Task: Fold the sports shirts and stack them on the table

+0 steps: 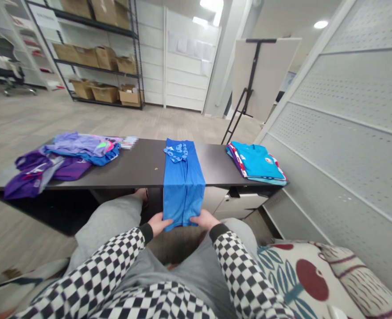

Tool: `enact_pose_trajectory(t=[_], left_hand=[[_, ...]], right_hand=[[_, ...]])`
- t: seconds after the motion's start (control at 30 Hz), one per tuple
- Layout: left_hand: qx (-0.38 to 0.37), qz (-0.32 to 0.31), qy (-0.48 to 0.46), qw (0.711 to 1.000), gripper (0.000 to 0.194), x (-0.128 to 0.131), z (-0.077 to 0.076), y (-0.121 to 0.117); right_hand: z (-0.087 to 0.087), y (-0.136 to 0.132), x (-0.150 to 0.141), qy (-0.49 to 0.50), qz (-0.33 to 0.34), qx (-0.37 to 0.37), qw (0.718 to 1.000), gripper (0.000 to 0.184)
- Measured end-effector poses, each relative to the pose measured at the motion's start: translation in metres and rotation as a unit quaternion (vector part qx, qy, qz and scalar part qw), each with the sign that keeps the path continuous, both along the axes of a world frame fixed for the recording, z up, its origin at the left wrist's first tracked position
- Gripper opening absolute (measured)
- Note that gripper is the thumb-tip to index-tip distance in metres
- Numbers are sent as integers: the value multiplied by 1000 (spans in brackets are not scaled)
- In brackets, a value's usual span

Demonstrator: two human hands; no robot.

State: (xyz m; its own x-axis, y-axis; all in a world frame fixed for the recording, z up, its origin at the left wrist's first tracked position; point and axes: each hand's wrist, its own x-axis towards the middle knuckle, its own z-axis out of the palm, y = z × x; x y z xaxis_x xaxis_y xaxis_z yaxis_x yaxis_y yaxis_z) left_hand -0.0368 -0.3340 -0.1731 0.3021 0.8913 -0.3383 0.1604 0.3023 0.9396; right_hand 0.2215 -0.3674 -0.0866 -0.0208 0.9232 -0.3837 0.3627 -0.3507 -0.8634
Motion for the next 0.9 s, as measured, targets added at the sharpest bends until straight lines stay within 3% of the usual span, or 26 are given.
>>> enact_pose_trajectory(t=[0.17, 0.23, 0.3, 0.4, 0.47, 0.53, 0.6, 0.67, 0.73, 0.83, 0.9], left_hand=[[-49, 19, -84, 995, 53, -7, 16, -60], [-83, 32, -133, 987, 72, -16, 27, -85], [-87, 38, -154, 984, 103, -26, 43, -105], [-32, 17, -125, 992, 131, -44, 71, -127], [13, -12, -104, 994, 123, -56, 87, -139], [55, -50, -78, 994, 99, -68, 96, -150], [115, -91, -30, 989, 73, -80, 98, -158], [202, -123, 46, 971, 60, -92, 94, -160], [310, -147, 115, 932, 59, -101, 89, -155], [465, -173, 168, 852, 55, -109, 93, -137], [530, -183, 189, 806, 49, -109, 105, -123]], right_hand=[[0, -58, -22, 55, -35, 17, 998, 47], [1, -87, -31, 93, -77, 24, 992, 51], [5, -114, -37, 127, -135, 46, 982, 58], [19, -144, -41, 130, -185, 92, 970, 89], [29, -160, -39, 104, -182, 112, 971, 89], [39, -175, -34, 81, -154, 114, 978, 66], [48, -187, -26, 97, -103, 105, 984, 54], [55, -197, -16, 133, -35, 94, 986, 60], [62, -200, -6, 114, 22, 101, 988, 67], [72, -192, 7, -36, 61, 156, 985, 45], [79, -180, 14, -108, 85, 209, 968, 37]])
